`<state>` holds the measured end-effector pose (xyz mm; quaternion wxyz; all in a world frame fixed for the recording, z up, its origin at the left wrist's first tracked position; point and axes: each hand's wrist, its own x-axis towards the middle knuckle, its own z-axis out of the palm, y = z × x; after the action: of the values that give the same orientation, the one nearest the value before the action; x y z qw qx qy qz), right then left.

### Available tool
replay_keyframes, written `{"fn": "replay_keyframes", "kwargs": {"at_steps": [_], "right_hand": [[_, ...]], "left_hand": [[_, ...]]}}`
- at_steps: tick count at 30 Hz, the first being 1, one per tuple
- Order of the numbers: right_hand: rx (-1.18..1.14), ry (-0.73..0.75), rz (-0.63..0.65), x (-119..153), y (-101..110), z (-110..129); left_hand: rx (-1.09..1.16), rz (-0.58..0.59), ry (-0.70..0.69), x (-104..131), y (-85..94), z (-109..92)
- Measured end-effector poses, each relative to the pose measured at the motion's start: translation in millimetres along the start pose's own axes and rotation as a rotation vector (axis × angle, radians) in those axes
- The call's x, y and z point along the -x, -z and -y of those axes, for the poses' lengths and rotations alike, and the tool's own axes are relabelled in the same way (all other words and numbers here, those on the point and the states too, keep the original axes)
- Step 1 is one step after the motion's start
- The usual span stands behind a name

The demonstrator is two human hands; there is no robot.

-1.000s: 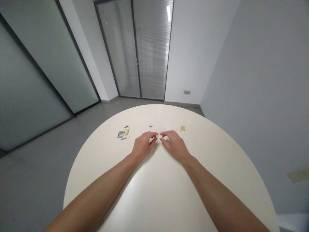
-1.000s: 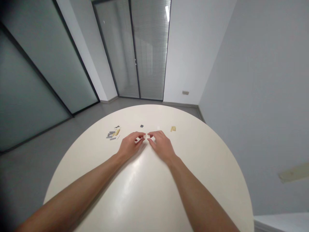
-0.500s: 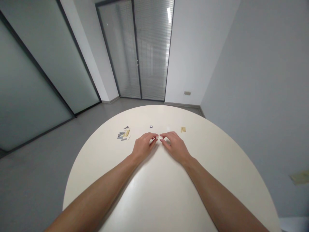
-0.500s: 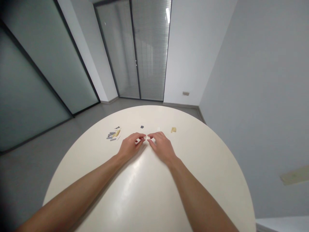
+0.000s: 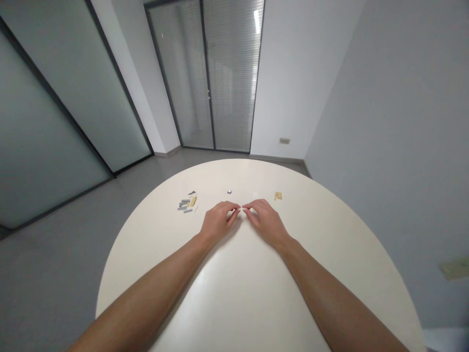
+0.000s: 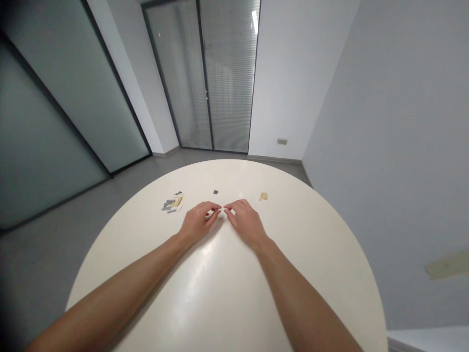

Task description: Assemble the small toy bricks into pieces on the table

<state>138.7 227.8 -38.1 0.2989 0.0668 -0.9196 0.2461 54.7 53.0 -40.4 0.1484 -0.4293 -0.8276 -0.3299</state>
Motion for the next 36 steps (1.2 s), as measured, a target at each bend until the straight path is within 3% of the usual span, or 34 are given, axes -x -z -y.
{"fn": "replay_keyframes", "kwargs": {"at_steps": [36], "right_hand": [[-0.032, -0.011, 0.002, -0.4, 2.3, 1.3]], "left_hand": [[0.051, -0.002, 0.026, 0.1, -4.1, 4.6]]}}
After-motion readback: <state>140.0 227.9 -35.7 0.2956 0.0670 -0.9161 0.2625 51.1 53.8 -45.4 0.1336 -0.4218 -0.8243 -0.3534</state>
